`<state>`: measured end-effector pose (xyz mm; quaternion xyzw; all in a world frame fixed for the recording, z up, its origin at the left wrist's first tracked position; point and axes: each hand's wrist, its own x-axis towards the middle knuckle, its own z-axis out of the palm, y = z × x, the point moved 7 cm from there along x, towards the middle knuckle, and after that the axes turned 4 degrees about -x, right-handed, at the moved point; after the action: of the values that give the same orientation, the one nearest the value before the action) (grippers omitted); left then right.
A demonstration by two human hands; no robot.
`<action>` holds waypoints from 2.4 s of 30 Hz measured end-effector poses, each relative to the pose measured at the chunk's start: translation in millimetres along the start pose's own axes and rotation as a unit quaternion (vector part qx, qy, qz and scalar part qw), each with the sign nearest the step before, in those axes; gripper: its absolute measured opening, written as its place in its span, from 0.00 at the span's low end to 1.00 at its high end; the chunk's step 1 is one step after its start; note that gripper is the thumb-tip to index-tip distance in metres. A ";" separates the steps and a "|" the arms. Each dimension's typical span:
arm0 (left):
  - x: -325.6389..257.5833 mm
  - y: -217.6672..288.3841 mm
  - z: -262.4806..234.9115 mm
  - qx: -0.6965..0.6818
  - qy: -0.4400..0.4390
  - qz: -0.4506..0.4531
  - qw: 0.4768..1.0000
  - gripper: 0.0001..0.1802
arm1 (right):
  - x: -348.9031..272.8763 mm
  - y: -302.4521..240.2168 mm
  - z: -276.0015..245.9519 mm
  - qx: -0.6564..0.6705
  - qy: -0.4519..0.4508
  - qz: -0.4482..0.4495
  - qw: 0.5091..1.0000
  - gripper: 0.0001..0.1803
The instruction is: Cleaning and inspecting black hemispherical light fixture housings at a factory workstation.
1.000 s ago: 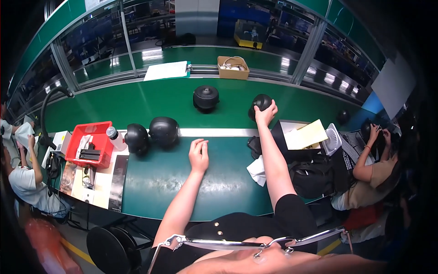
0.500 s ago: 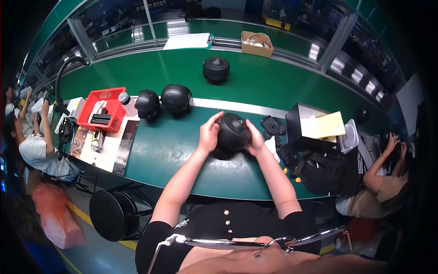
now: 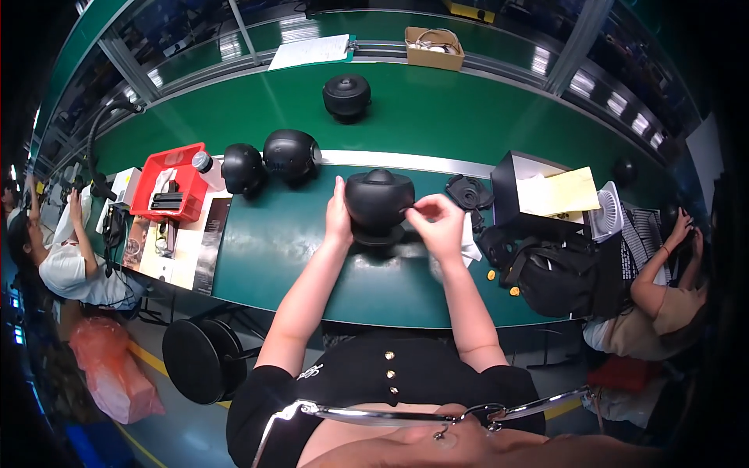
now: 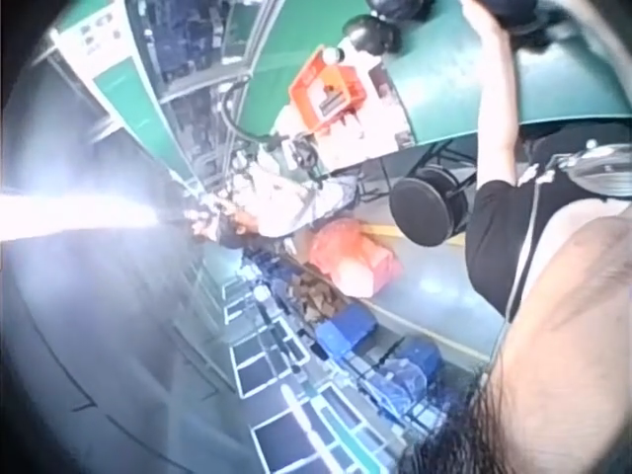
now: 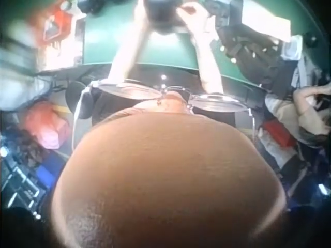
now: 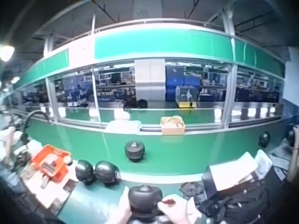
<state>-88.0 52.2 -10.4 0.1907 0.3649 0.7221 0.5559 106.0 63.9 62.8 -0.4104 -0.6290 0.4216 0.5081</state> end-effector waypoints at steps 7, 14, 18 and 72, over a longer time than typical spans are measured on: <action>17.7 14.7 -23.6 -0.099 0.015 0.015 0.995 0.32 | -10.3 -61.0 -84.9 0.020 0.070 -0.042 0.996 0.08; 2.8 -22.0 0.5 -0.111 -0.045 -0.087 0.989 0.31 | 2.3 -17.0 9.2 -0.060 -0.059 -0.086 0.993 0.13; -2.5 -34.0 6.1 -0.143 -0.054 -0.183 0.971 0.32 | 12.5 11.8 -26.6 0.034 -0.011 -0.053 0.998 0.23; -54.2 21.3 64.0 0.523 -0.151 0.443 0.713 0.49 | -14.7 -12.0 -59.4 -0.145 0.067 -0.114 0.981 0.09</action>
<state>-41.9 18.9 54.8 0.6970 0.4690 0.5415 0.0314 165.6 53.1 77.5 -0.4330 -0.6903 0.2370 0.5290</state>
